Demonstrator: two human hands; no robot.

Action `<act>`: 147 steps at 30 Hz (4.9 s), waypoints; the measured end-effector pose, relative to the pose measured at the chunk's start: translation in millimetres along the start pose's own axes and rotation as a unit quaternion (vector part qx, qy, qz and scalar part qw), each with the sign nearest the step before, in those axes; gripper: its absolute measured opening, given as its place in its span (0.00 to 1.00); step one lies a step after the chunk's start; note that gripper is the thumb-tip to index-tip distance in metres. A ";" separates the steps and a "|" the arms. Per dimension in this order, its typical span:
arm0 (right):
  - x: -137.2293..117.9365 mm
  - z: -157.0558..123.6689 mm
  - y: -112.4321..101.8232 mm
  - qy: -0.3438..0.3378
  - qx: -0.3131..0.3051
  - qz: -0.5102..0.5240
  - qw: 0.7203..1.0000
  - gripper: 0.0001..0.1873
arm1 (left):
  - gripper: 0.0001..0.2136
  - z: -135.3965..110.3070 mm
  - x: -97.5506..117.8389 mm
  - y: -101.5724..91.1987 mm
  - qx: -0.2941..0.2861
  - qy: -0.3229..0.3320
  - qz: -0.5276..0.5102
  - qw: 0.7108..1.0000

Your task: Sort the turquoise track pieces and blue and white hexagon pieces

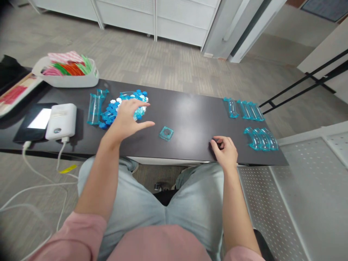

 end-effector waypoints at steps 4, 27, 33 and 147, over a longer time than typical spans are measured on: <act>-44.3 12.1 27.4 -0.078 -0.076 0.068 0.992 0.23 | 0.31 -11.7 -30.2 -17.1 0.040 -0.122 0.076 0.989; -67.4 44.8 50.5 -0.086 -0.086 0.013 0.993 0.34 | 0.25 23.0 44.1 66.7 -0.156 0.071 0.009 0.985; -74.1 25.9 38.7 -0.120 -0.096 -0.080 0.985 0.28 | 0.28 32.5 42.6 90.9 -0.147 0.077 -0.030 0.986; -244.2 118.9 176.1 -0.342 -0.186 0.052 0.920 0.20 | 0.15 -20.2 -36.3 -51.1 0.217 -0.143 0.039 0.965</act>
Point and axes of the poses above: each hand's wrist, its own z-axis towards the middle knuckle, its own y-axis out of the palm, x = y × z, the point moved 2 cm from there along z, towards the middle knuckle, and after that the axes turned 13 degrees about -x, right-handed, at the moved point
